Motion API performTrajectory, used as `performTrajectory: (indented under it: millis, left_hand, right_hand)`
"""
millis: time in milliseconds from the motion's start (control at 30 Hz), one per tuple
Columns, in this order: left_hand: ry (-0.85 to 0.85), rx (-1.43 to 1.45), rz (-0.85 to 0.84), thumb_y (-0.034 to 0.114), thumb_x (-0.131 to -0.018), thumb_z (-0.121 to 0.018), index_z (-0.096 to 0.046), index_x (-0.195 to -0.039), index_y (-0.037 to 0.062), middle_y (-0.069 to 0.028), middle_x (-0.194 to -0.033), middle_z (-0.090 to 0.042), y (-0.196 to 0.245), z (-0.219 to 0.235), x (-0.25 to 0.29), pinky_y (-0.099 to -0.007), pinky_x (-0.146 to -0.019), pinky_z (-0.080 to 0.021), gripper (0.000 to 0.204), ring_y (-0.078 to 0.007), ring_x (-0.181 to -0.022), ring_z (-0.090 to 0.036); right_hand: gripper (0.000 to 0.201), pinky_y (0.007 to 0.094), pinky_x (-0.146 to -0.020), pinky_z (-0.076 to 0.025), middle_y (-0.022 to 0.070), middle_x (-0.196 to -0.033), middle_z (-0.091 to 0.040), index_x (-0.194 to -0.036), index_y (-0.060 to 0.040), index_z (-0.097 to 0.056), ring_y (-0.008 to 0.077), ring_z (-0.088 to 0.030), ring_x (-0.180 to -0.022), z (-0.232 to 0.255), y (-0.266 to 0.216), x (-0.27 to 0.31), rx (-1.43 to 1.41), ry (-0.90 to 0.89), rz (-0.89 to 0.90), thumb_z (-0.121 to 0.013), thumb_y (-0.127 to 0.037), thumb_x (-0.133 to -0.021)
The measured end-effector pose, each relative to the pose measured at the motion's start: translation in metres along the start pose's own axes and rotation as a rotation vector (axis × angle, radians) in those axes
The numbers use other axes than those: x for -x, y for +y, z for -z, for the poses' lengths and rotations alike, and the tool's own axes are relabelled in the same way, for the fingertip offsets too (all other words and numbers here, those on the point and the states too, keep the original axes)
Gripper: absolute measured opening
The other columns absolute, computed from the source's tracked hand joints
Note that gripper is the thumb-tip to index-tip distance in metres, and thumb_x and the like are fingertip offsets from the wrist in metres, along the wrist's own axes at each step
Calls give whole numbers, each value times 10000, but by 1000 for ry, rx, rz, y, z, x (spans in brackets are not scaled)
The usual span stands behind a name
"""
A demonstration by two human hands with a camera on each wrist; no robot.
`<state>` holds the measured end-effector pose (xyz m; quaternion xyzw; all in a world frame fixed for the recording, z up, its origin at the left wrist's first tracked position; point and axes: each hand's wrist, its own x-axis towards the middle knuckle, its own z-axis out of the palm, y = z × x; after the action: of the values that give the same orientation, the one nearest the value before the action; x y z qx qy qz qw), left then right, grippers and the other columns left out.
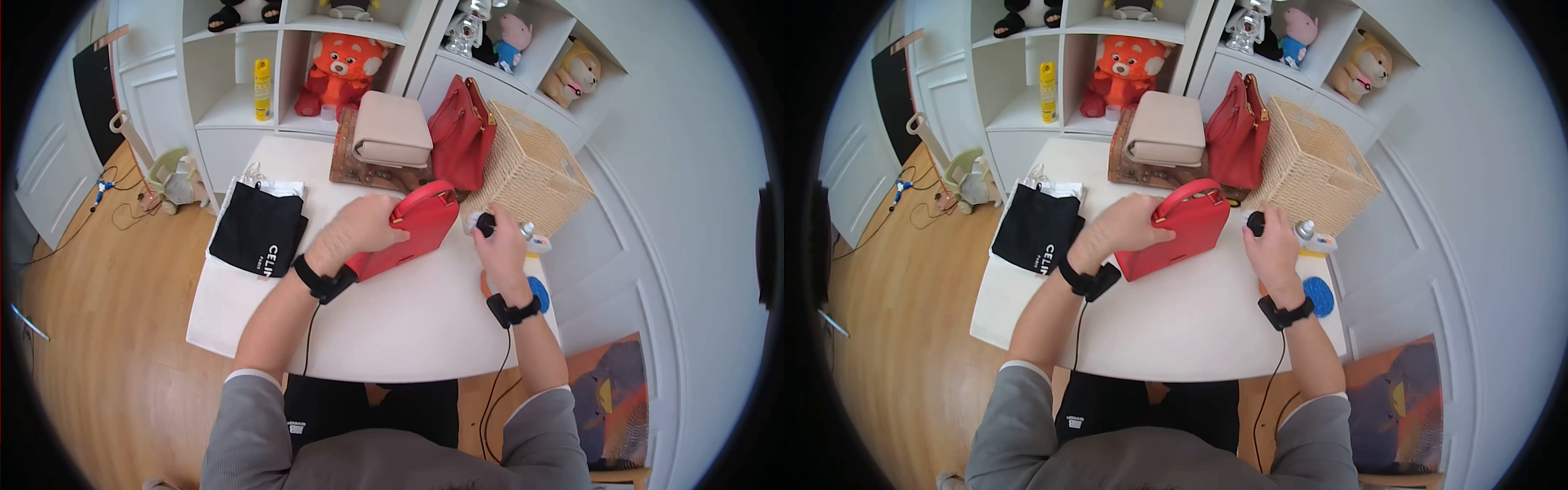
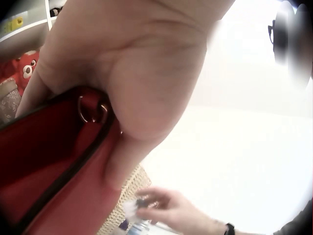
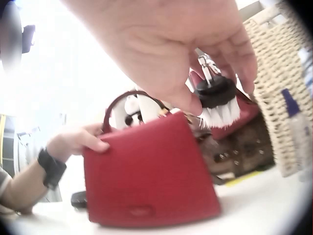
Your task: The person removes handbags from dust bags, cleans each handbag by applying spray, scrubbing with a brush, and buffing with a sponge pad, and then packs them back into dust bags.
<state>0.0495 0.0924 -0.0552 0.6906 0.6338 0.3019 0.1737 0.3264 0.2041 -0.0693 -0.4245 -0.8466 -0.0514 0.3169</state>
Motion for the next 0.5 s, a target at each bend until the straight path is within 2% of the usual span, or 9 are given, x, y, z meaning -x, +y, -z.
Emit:
performTrajectory:
  millis: [67, 100, 133, 200, 233, 333, 367, 433, 500]
  left_hand:
    - [103, 22, -38, 284, -802, -829, -735, -1202, 8, -233, -1048, -746, 2, -13, -5, -468, -943, -578, 496, -420, -1025, -712]
    - [164, -14, -121, 247, -814, -831, -712, -1234, -3, -217, -1091, -731, -9, -27, -13, -442, -948, -573, 503, -386, -1031, -716]
    - [163, -33, -113, 247, -814, -831, -712, -1234, -3, -217, -1091, -731, -14, -34, -18, -442, -948, -573, 503, -386, -1031, -716]
    - [130, 465, -206, 177, -827, -827, -703, -1219, -19, -167, -1076, -723, -22, -41, -25, -386, -931, -564, 456, -293, -991, -711]
    - [99, 514, -196, 96, -840, -816, -695, -1219, -18, -108, -1046, -725, -26, -43, -28, -339, -911, -548, 414, -177, -966, -669]
    - [9, 599, -238, 68, -845, -822, -686, -1210, -27, -81, -1061, -732, -15, -30, -20, -322, -916, -543, 401, -129, -984, -648]
    - [12, 610, -214, 13, -859, -801, -717, -1190, -16, -45, -1050, -760, -14, -29, -19, -306, -918, -541, 343, -105, -1012, -652]
    - [16, 667, -204, 5, -857, -801, -722, -1170, -17, -37, -1049, -756, -14, -29, -18, -306, -908, -544, 324, -101, -1001, -649]
    - [12, 709, -162, -14, -880, -783, -730, -1151, -22, -13, -1037, -743, -18, -31, -18, -295, -879, -545, 276, -85, -965, -641]
  right_hand:
    - [566, 436, -825, -586, 193, -1202, -657, -1330, -29, -617, 357, -692, -1051, 16, -24, -9, -312, 227, 23, -832, -54, -806]
    - [589, 367, -782, -574, 149, -1219, -639, -1318, -35, -612, 290, -682, -1030, 16, -35, -11, -601, 213, -88, -843, 15, -778]
    - [589, 367, -782, -574, 149, -1219, -639, -1318, -35, -612, 290, -682, -1030, 18, -45, -13, -621, 217, -88, -843, 15, -778]
    - [585, 337, -782, -569, 123, -1206, -639, -1297, -32, -617, 255, -680, -1031, 23, -66, -15, -709, 244, 89, -854, 30, -766]
    - [529, 342, -791, -569, 127, -1202, -638, -1244, -25, -634, 262, -682, -1036, 29, -79, -16, -695, 243, 182, -849, 39, -764]
    - [450, 402, -796, -577, 139, -1178, -629, -1185, -31, -666, 317, -690, -1004, 22, -102, -19, -703, 117, 396, -834, 11, -770]
    - [450, 402, -796, -577, 139, -1178, -629, -1185, -31, -666, 317, -690, -1004, 15, -104, -16, -718, 122, 379, -834, 11, -770]
    - [433, 431, -820, -578, 137, -1161, -628, -1185, -32, -676, 349, -692, -981, 2, -104, -13, -527, 71, 449, -833, -29, -782]
    - [417, 429, -820, -578, 137, -1154, -627, -1176, -29, -679, 356, -692, -974, 0, -97, -16, -577, 105, 429, -830, -36, -787]
